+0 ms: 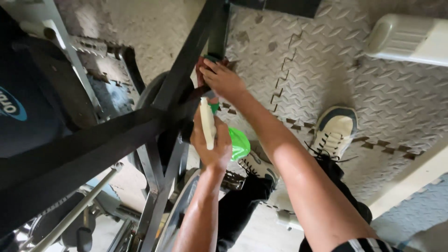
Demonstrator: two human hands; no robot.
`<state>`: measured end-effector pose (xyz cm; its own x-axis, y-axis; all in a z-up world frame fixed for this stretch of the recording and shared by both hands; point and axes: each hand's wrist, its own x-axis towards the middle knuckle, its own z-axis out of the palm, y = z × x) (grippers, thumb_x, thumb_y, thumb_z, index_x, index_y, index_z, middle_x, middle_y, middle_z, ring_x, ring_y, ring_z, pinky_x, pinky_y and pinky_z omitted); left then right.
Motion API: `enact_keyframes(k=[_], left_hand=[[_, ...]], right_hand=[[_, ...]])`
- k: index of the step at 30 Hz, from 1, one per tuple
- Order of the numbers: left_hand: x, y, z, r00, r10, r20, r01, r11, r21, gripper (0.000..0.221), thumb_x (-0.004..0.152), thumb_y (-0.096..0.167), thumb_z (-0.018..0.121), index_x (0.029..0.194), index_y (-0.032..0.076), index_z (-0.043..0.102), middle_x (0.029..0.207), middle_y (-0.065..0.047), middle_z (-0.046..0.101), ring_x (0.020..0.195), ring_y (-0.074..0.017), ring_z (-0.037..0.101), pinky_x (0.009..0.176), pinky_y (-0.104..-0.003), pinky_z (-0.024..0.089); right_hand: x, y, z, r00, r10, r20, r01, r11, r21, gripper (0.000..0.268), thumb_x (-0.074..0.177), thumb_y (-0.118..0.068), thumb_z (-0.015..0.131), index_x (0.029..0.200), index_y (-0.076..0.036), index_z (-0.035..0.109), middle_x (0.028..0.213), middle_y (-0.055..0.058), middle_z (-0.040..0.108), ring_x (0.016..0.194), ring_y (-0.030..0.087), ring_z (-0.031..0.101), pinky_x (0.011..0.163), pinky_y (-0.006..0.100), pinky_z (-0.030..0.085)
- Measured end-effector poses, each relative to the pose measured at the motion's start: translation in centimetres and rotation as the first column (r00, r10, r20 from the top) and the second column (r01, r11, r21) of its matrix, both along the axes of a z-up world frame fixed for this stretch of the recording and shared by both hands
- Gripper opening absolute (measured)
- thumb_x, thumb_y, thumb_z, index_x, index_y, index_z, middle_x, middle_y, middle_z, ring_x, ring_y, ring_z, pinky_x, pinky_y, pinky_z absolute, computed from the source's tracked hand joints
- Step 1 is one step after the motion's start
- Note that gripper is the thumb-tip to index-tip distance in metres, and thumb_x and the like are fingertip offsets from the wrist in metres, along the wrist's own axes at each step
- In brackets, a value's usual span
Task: The person cleans an exercise bike by spraying a cleaning solution from a green bottle and wiping the frame, seat, and handlebars with a cloth. The person moves around the bike to clean different sections, including the base and the upper console area.
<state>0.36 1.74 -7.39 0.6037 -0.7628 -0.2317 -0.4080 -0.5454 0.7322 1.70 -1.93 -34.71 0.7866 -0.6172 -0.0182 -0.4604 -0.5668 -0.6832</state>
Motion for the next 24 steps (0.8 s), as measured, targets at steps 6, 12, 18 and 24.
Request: enact_keyframes(k=[6,12,18,24], left_hand=[[-0.7,-0.8,-0.2,1.0,-0.009,0.01,0.009,1.0,0.024,0.04,0.091,0.002,0.051,0.13,-0.003,0.062,0.1,-0.013,0.071,0.07,-0.0167,0.057,0.068,-0.029,0.052],[-1.1,-1.2,-0.2,0.986,-0.137,0.099,0.141,0.989,-0.037,0.041,0.097,0.0,0.051,0.137,-0.003,0.055,0.118,-0.016,0.071,0.091,-0.0222,0.068,0.083,-0.032,0.057],[-2.4,-3.0,-1.3,0.994,-0.102,-0.028,0.1,0.991,-0.091,0.044,0.096,0.0,0.053,0.139,-0.002,0.057,0.118,-0.013,0.072,0.082,-0.017,0.064,0.077,-0.031,0.056],[-3.5,-6.6,-2.1,0.99,-0.031,-0.135,0.049,0.991,0.125,0.045,0.092,0.0,0.055,0.137,0.001,0.062,0.097,-0.013,0.071,0.072,-0.0126,0.062,0.069,-0.027,0.054]], right_hand=[[-2.4,-6.1,-0.4,0.995,0.011,-0.098,-0.033,0.973,-0.227,0.048,0.095,-0.014,0.058,0.143,-0.011,0.061,0.16,0.002,0.046,0.151,0.027,0.031,0.117,0.05,0.036],[-3.9,-3.4,4.0,0.975,-0.057,-0.214,0.016,0.982,-0.186,0.043,0.095,-0.01,0.059,0.138,-0.009,0.063,0.151,0.01,0.055,0.137,0.034,0.046,0.109,0.043,0.043],[-8.1,-9.1,5.7,0.951,0.212,-0.227,-0.182,0.972,0.146,0.021,0.092,-0.018,0.062,0.102,-0.003,0.071,0.11,0.015,0.07,0.109,0.031,0.063,0.09,0.042,0.054],[-11.7,-16.0,5.6,0.943,-0.316,0.105,0.332,0.92,-0.208,0.05,0.089,0.004,0.055,0.137,-0.004,0.067,0.137,0.012,0.065,0.125,0.034,0.06,0.108,0.044,0.049]])
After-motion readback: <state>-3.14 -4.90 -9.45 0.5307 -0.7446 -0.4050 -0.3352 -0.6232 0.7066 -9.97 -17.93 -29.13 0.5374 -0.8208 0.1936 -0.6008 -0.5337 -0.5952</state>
